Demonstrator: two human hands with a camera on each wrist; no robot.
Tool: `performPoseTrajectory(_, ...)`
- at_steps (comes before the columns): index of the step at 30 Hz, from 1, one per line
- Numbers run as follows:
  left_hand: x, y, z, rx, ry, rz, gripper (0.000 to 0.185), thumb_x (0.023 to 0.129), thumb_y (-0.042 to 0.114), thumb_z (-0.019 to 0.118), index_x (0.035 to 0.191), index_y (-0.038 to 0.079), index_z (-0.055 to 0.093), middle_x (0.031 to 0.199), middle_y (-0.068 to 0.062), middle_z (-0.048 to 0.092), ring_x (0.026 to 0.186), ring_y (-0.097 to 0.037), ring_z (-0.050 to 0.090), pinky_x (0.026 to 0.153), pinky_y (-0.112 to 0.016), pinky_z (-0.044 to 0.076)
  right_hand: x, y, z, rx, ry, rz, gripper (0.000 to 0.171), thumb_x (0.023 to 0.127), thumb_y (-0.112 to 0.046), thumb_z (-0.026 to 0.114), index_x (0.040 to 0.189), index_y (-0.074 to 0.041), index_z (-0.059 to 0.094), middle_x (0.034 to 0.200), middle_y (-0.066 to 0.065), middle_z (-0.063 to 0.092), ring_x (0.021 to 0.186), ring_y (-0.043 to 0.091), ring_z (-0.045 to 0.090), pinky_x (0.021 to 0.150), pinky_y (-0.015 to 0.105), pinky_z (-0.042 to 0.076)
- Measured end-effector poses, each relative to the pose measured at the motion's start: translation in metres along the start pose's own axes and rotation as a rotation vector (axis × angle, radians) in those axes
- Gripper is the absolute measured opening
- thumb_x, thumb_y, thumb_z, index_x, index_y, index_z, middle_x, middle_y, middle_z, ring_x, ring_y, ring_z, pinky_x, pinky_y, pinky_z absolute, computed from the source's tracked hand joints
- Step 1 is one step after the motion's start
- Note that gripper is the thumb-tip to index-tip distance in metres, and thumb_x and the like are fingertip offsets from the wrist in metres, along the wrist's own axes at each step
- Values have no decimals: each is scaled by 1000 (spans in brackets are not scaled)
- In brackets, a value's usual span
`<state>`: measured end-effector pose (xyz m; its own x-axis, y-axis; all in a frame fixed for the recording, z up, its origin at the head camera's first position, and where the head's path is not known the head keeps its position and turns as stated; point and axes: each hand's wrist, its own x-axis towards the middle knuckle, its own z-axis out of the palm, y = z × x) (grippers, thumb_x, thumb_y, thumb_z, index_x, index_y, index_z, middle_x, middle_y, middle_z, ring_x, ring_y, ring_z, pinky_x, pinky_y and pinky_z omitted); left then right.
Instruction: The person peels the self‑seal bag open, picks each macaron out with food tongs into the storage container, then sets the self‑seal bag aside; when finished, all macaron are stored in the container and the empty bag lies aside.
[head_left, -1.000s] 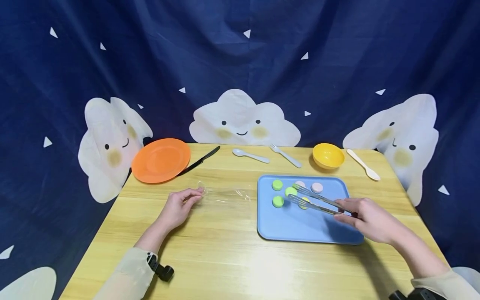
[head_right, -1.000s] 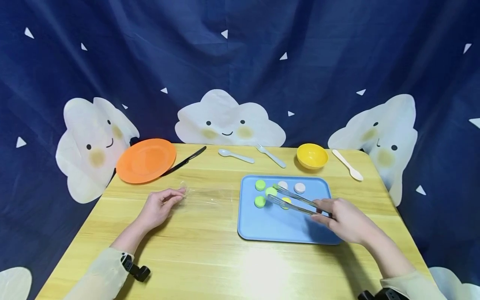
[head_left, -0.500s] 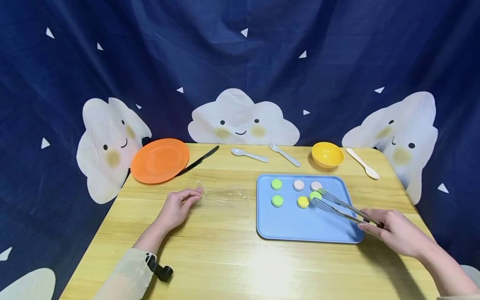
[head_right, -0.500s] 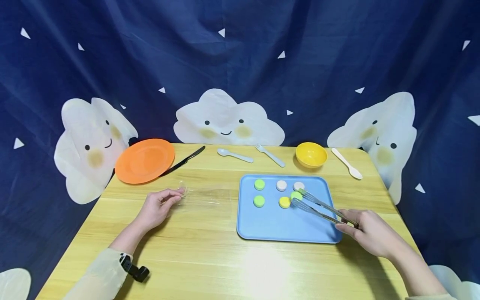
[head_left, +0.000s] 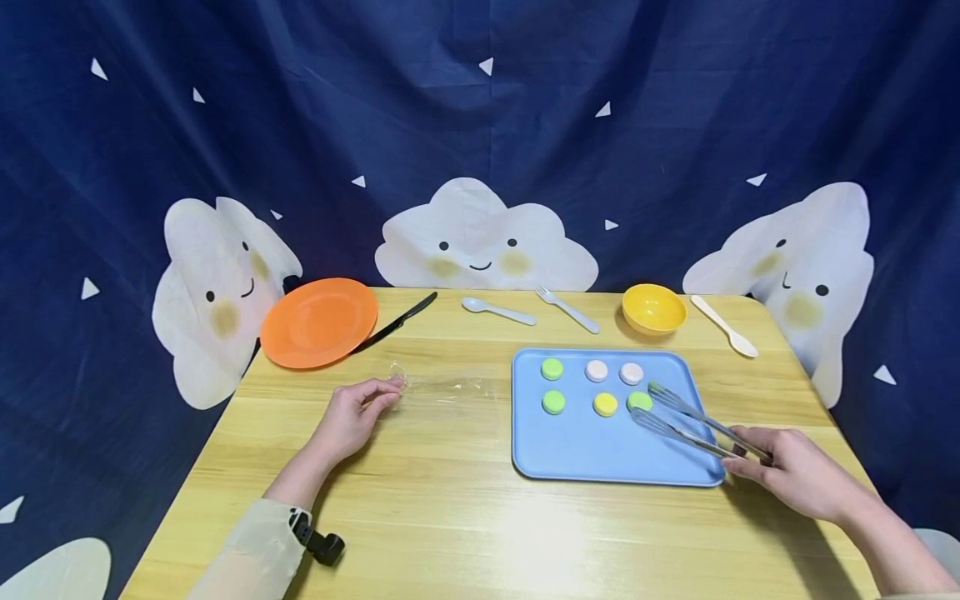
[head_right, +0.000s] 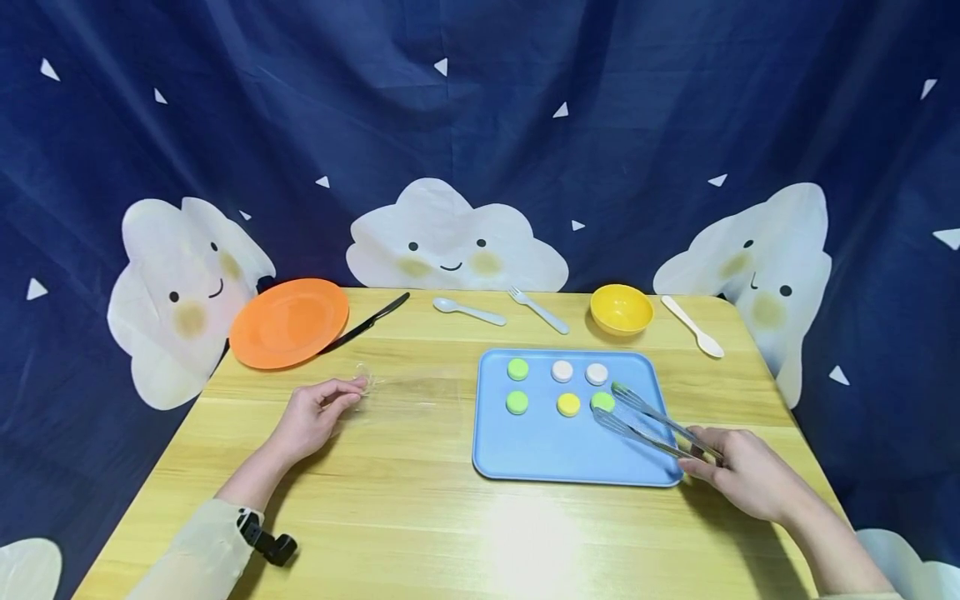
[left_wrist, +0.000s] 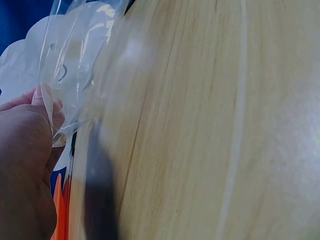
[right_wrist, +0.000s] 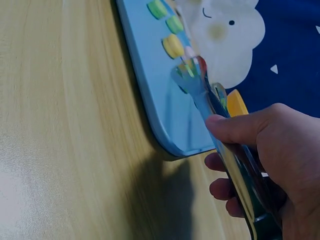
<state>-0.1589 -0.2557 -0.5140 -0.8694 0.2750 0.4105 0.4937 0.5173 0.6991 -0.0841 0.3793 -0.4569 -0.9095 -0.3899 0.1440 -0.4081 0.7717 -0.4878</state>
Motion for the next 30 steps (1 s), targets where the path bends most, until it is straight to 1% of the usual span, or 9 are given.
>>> performPoseTrajectory(2,0,1,0,22,-10,7,8,97,0,75,103,3,79,121,-9,77,116,-30,72,102,-17,51,-3,-1,-2,20,-11,46,22,92,-14,84,112,-14,75,67,-18,40,57,-2,37,46,20,32)
performPoseTrajectory(5,1,3,0,63,-31,16,8,97,2,75,104,5,79,123,-7,76,117,-28,72,105,-25,53,-6,-3,-7,53,-9,116,25,94,-18,83,116,-9,74,67,-14,43,56,1,39,46,22,34)
performPoseTrajectory(9,2,7,-2,111,-64,11,11,98,2,75,107,6,79,125,-6,76,120,-28,70,106,-38,54,-13,-1,-13,78,42,156,14,96,-18,82,104,-17,71,70,-9,54,59,5,47,47,23,38)
performPoseTrajectory(14,3,11,-3,159,-124,-6,14,99,4,75,112,6,79,130,-7,74,125,-28,68,109,-45,52,-21,14,-17,26,131,191,22,94,-19,84,111,-13,72,86,-8,68,69,2,59,52,20,42)
performPoseTrajectory(18,4,13,-4,199,-179,-24,14,101,10,74,114,8,79,135,-9,71,128,-30,65,112,-50,50,-25,34,-13,-39,173,257,25,93,-25,85,111,-11,73,91,-6,71,74,1,58,56,17,39)
performPoseTrajectory(21,3,14,-3,233,-218,-39,14,102,14,73,115,10,78,139,-10,69,131,-30,63,114,-51,48,-27,47,-7,-78,173,327,32,94,-32,84,113,-10,74,91,-2,73,79,8,58,60,19,36)
performPoseTrajectory(26,2,13,2,313,-269,-41,20,103,19,74,121,12,77,144,-7,66,136,-26,59,115,-49,47,-31,62,1,-109,172,377,29,96,-37,81,105,-10,72,79,0,65,78,26,59,63,32,41)
performPoseTrajectory(28,1,14,3,347,-280,-27,23,101,19,76,123,12,77,144,-7,66,136,-25,59,115,-49,47,-33,65,4,-119,186,373,32,96,-37,81,105,-8,72,81,7,64,79,33,61,64,41,44)
performPoseTrajectory(30,1,16,4,382,-291,-11,26,100,19,78,125,12,76,144,-7,66,137,-26,58,114,-50,48,-34,68,6,-119,198,376,42,96,-38,80,114,-1,72,90,18,66,87,40,62,69,51,46)
